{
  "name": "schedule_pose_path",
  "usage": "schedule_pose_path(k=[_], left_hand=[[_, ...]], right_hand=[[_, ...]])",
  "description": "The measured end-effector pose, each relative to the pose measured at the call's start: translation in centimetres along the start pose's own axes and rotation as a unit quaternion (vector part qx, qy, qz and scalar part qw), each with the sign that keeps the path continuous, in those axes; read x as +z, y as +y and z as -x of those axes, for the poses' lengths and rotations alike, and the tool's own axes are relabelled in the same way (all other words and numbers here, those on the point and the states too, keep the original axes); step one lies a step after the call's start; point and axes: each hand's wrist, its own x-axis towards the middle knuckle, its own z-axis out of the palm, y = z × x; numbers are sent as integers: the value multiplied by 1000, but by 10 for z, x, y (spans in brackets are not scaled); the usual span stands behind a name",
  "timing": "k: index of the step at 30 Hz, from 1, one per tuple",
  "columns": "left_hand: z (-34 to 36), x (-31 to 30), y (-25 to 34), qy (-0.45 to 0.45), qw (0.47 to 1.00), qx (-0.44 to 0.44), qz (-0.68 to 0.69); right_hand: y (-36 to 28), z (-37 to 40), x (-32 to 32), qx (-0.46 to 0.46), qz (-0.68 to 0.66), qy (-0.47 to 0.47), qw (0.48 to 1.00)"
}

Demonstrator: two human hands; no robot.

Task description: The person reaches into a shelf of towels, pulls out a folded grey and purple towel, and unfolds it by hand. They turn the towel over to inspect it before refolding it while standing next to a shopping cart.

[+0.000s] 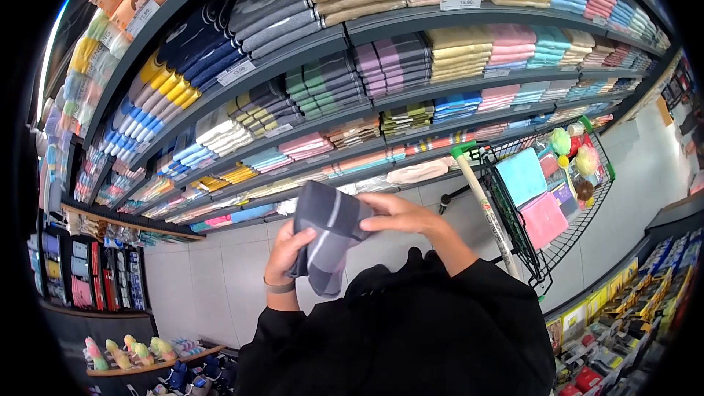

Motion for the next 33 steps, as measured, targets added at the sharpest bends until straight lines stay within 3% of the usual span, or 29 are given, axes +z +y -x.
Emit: schedule_pose_path(k=[4, 5, 6, 8, 14, 18, 22, 24, 26, 28, 30, 33], left_hand=[[-4, -1, -1, -26, 999, -16, -14], [-4, -6, -3, -23, 999, -20, -8], [-4, -8, -4, -22, 1000, -20, -7], [-1, -12, -7, -27, 1000, 7, -4], [4, -18, -40, -95, 989, 71, 87], [-6, 12, -42, 14, 996, 29, 86], [-16, 34, -27, 74, 985, 100, 121], [-18, 35, -20, 102, 982, 127, 95], [-20, 37, -19, 117, 982, 132, 66], [-24, 44, -19, 129, 982, 136, 37], [-28, 55, -20, 149, 973, 174, -5], [-26, 55, -25, 139, 973, 176, -57]], right_hand=[[13, -10, 9, 7, 5, 42, 999], [17, -10, 13, -11, 16, 118, 993], [13, -11, 15, -11, 16, 117, 993], [2, -9, 18, -31, -3, 202, 979], [9, -17, 12, -109, -38, 305, 945], [22, -31, 9, -107, -84, 350, 927], [45, -45, 7, -114, 24, 369, 922], [43, -42, 16, -177, 319, 433, 824], [37, -30, 30, -176, 312, 411, 838], [28, -18, 49, -194, 252, 305, 898], [23, -18, 69, -200, 233, 241, 921], [23, -17, 78, -181, 169, 242, 938]])
